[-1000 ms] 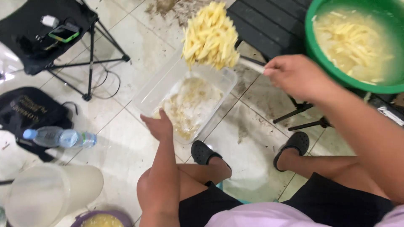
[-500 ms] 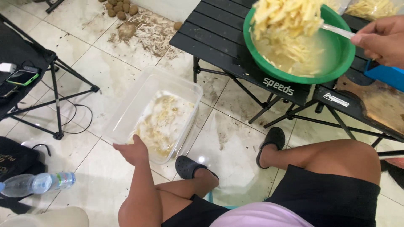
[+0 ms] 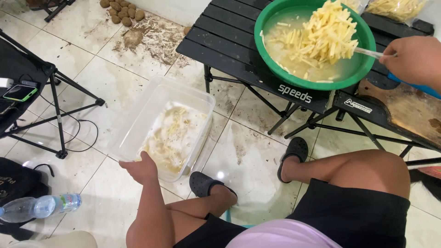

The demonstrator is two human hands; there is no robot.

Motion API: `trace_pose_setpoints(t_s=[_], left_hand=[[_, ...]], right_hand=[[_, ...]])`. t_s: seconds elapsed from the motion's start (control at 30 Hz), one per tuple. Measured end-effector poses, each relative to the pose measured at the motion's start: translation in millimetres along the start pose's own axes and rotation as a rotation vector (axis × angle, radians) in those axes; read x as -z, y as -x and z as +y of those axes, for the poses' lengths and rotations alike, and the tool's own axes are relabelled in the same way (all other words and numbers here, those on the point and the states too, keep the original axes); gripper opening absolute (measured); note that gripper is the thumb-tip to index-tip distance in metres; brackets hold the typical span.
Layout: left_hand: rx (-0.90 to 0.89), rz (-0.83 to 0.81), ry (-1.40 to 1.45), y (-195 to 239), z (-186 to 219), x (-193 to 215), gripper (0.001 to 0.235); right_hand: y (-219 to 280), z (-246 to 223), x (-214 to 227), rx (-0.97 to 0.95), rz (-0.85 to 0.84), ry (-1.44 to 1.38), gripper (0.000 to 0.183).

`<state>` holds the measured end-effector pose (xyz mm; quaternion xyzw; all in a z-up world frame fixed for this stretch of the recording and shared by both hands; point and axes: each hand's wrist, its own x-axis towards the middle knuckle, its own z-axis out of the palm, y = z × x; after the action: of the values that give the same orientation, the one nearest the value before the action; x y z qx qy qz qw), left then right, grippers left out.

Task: The person places sliced potatoes into a ziplock bag, uses a manual vacuum sealer to remove air, and then transfers more sliced potatoes from a water-filled container into a green basin using a strainer.

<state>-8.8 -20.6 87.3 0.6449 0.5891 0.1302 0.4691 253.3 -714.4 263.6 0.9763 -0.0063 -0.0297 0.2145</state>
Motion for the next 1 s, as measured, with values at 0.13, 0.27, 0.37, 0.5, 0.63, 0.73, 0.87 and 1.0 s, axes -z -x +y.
trace_pose_setpoints(t_s=[0.13, 0.27, 0.37, 0.5, 0.63, 0.73, 0.87, 1.0], left_hand=[[0.019, 0.01, -0.015, -1, 1, -1, 0.083], [0.002, 0.015, -0.013, -5, -3, -3, 0.083], [0.015, 0.011, -0.023, -6, -4, -3, 0.084], [-0.002, 0.01, -0.01, -7, -5, -3, 0.085], [-0.025, 0.013, -0.003, -7, -6, -4, 0.085], [0.001, 0.005, -0.015, -5, -2, -2, 0.084], [-0.043, 0.02, -0.007, -11, -10, -5, 0.085], [-0.032, 0.022, -0.019, -13, -11, -7, 0.084]], right_hand=[[-9, 6, -2, 0.04, 0.048, 0.221, 0.036], [-15, 11, -15, 0.006, 0.093, 0.269, 0.025], [5, 3, 2, 0.091, 0.267, 0.387, 0.021], [66, -47, 80, 0.056, 0.183, 0.553, 0.019], [70, -37, 53, 0.151, 0.325, 0.51, 0.006], [62, -29, 23, 0.073, 0.529, 0.824, 0.027], [72, -26, 40, 0.064, 0.796, 0.919, 0.037], [81, -31, 53, 0.034, 0.75, 0.941, 0.007]])
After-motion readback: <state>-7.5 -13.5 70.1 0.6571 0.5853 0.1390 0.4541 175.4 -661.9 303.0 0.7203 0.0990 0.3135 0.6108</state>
